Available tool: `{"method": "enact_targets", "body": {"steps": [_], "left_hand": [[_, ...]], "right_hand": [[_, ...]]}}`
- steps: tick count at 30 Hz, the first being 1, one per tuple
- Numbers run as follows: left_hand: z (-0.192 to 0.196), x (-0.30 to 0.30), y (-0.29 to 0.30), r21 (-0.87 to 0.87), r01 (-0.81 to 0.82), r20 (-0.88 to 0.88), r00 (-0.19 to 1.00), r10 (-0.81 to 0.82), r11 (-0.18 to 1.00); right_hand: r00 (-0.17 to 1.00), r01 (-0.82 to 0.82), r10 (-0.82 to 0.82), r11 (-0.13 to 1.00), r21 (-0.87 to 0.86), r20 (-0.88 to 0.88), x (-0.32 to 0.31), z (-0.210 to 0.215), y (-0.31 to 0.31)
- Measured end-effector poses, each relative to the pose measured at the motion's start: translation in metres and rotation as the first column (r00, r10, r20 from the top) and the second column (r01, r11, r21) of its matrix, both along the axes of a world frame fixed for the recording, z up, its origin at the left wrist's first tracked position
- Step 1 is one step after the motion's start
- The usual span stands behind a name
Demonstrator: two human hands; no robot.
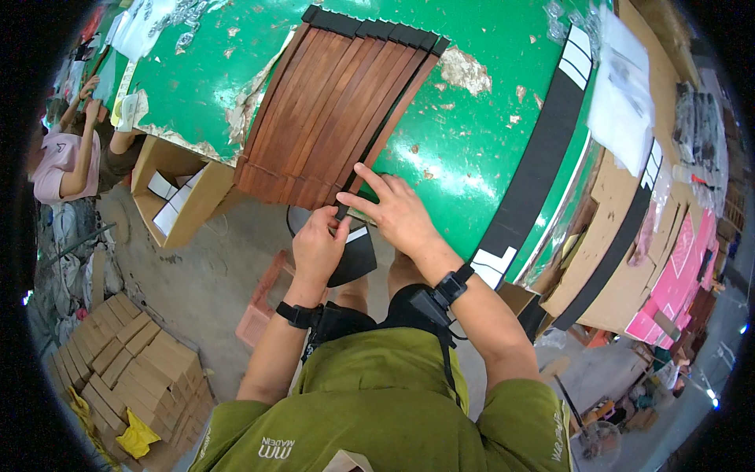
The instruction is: Assembling a set of wooden slats by attaching plastic end caps and sliding them into a frame.
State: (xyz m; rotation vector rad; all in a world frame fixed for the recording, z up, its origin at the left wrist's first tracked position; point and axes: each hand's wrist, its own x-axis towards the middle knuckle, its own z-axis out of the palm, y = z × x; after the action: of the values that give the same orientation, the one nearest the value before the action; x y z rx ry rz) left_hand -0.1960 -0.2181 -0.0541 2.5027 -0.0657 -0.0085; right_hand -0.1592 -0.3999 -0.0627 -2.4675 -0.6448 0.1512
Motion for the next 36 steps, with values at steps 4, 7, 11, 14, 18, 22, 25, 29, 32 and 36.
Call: {"method": "enact_targets", "body": {"steps": [4, 7, 11, 14, 18, 22, 25, 29, 32, 36], "left_hand": [[-0.001, -0.003, 0.0, -0.033, -0.019, -0.017, 1.0, 0.018, 0.999], [-0.005, -0.002, 0.001, 0.007, -0.017, -0.039, 0.999, 0.018, 1.0], [-0.01, -0.001, 0.001, 0.0, -0.008, -0.007, 1.0, 0.008, 1.0], [-0.006, -0.002, 0.005, -0.036, -0.011, -0.03, 0.999, 0.01, 0.999], [0.01, -0.007, 0.009, -0.189, -0.213, -0.223, 0.96, 0.17, 0.958], [0.017, -0.009, 0.025, -0.399, -0.345, -0.222, 0.935, 0.276, 0.85], [0.024, -0.009, 0.028, -0.493, -0.374, -0.265, 0.924, 0.274, 0.785], [0.036, -0.012, 0.032, -0.563, -0.353, -0.257, 0.934, 0.248, 0.747], [0.038, -0.016, 0.039, -0.585, -0.343, -0.282, 0.936, 0.212, 0.735], [0.032, -0.019, 0.046, -0.598, -0.324, -0.26, 0.944, 0.205, 0.733]], "right_hand": [[0.999, 0.022, -0.022, 1.0, 0.011, -0.033, -0.002, -0.001, 0.001], [0.999, 0.037, -0.037, 0.999, 0.024, -0.033, -0.003, -0.001, 0.003], [0.999, 0.039, -0.038, 0.999, 0.033, -0.029, -0.002, 0.001, 0.005], [0.999, 0.048, -0.047, 0.997, 0.061, -0.004, -0.002, 0.005, 0.006], [0.988, 0.151, -0.152, 0.956, 0.25, -0.017, -0.018, 0.013, 0.01], [0.96, 0.228, -0.167, 0.931, 0.285, -0.224, -0.062, 0.035, 0.026], [0.899, 0.35, -0.223, 0.883, 0.313, -0.376, -0.074, 0.053, 0.048], [0.664, 0.586, -0.128, 0.701, 0.406, -0.737, -0.078, 0.036, 0.061], [0.43, 0.711, 0.051, 0.596, 0.373, -0.901, -0.076, 0.032, 0.065], [0.34, 0.74, 0.14, 0.57, 0.357, -0.93, -0.073, 0.036, 0.072]]}}
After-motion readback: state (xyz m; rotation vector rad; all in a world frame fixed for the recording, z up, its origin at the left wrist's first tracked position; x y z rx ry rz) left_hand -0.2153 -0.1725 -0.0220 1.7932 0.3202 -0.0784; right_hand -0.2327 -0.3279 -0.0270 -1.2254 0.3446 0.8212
